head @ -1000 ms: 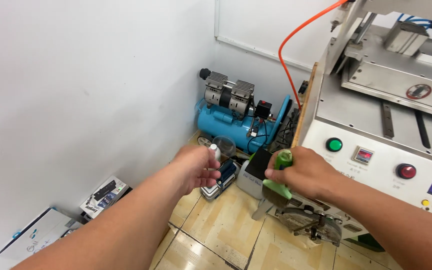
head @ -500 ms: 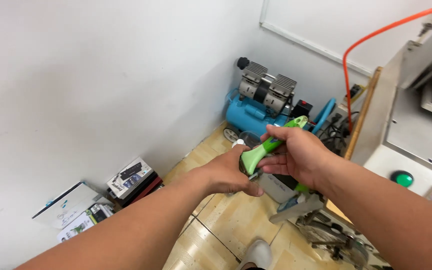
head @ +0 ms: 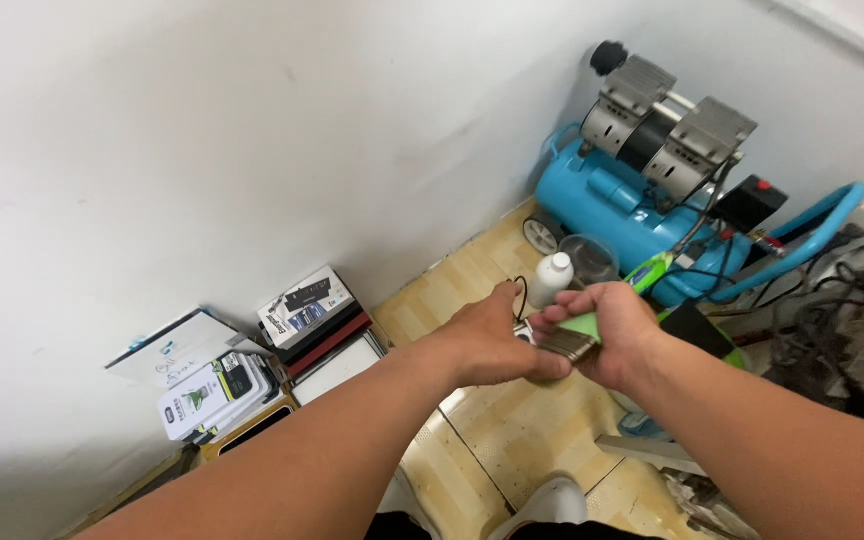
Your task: Dusting off various workspace objects and electronic components using a brush.
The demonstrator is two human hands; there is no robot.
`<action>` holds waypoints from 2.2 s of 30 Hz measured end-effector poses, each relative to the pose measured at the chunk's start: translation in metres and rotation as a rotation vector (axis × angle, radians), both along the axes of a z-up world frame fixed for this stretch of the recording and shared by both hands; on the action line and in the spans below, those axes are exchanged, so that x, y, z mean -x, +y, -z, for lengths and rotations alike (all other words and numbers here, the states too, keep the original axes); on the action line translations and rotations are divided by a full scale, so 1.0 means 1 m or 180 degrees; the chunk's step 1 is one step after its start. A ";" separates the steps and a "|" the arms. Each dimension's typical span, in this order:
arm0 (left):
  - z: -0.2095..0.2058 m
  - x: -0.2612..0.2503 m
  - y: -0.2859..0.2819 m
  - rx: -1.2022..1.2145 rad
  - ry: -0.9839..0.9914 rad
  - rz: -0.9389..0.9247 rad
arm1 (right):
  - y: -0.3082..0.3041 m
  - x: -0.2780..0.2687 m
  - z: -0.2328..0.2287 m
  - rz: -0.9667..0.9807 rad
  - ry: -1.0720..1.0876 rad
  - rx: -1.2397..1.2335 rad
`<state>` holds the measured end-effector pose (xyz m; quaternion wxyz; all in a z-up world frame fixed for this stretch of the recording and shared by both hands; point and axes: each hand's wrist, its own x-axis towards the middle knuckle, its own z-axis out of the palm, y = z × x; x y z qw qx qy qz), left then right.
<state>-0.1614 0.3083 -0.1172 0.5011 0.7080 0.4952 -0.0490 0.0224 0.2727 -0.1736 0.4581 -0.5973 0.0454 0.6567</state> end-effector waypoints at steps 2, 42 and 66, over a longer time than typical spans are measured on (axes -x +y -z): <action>0.043 0.001 0.013 0.0002 -0.0145 -0.0046 | 0.009 -0.015 0.062 0.0149 -0.0127 0.0169; 0.433 -0.004 0.082 0.0189 -0.0490 -0.1397 | 0.156 -0.244 0.628 0.0755 -0.0461 0.1175; 0.473 0.006 0.080 0.0714 -0.0832 -0.1009 | 0.152 0.016 0.398 0.1180 -0.0395 0.1055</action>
